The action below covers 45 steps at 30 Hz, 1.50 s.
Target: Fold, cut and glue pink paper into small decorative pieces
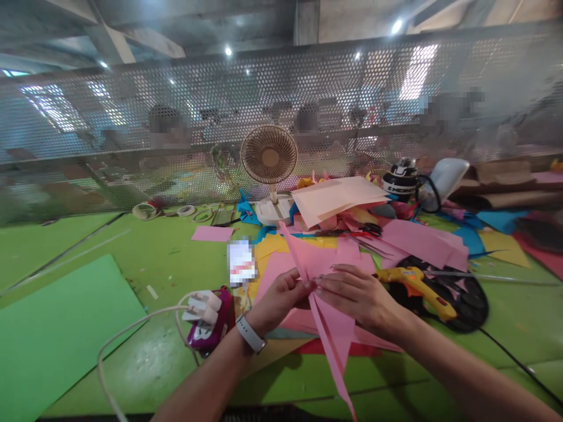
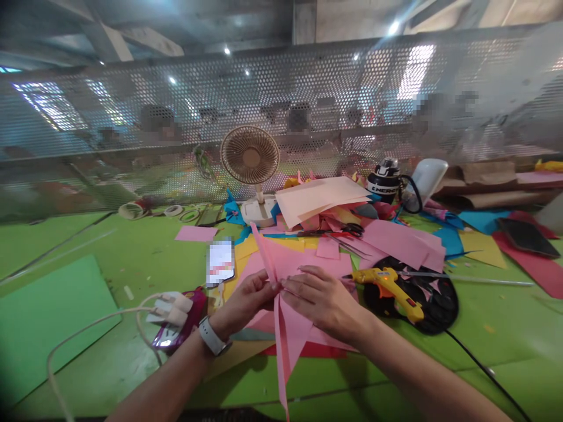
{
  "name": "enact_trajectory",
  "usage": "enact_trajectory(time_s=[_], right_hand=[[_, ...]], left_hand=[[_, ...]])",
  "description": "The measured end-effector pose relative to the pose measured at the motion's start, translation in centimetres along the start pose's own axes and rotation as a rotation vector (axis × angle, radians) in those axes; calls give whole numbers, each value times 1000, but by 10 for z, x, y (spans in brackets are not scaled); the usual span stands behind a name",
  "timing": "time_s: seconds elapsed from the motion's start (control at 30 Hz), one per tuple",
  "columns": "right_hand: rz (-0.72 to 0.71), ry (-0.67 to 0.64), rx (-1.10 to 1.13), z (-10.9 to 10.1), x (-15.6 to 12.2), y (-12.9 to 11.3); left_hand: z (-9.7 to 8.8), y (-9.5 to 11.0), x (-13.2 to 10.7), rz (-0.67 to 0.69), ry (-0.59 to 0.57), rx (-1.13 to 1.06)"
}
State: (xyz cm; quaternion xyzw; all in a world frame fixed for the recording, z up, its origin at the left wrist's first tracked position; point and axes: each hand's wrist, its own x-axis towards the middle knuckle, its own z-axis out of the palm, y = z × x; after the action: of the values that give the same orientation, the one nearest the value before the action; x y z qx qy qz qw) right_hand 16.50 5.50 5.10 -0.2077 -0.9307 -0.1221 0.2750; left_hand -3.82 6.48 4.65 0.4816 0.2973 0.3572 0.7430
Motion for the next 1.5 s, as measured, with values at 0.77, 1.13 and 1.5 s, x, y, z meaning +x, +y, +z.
enact_trajectory(time_s=[0.77,1.13,1.5], right_hand=[[-64,33,172,-12,5,-19],[88,107,336,1,3,-21],[612,-311,593,-2,8,-20]], left_hand=[[-2,-6,2,-64,-23,86],[-1,-13,3,80,-39,263],[5,-8,-3,2,84,-167]])
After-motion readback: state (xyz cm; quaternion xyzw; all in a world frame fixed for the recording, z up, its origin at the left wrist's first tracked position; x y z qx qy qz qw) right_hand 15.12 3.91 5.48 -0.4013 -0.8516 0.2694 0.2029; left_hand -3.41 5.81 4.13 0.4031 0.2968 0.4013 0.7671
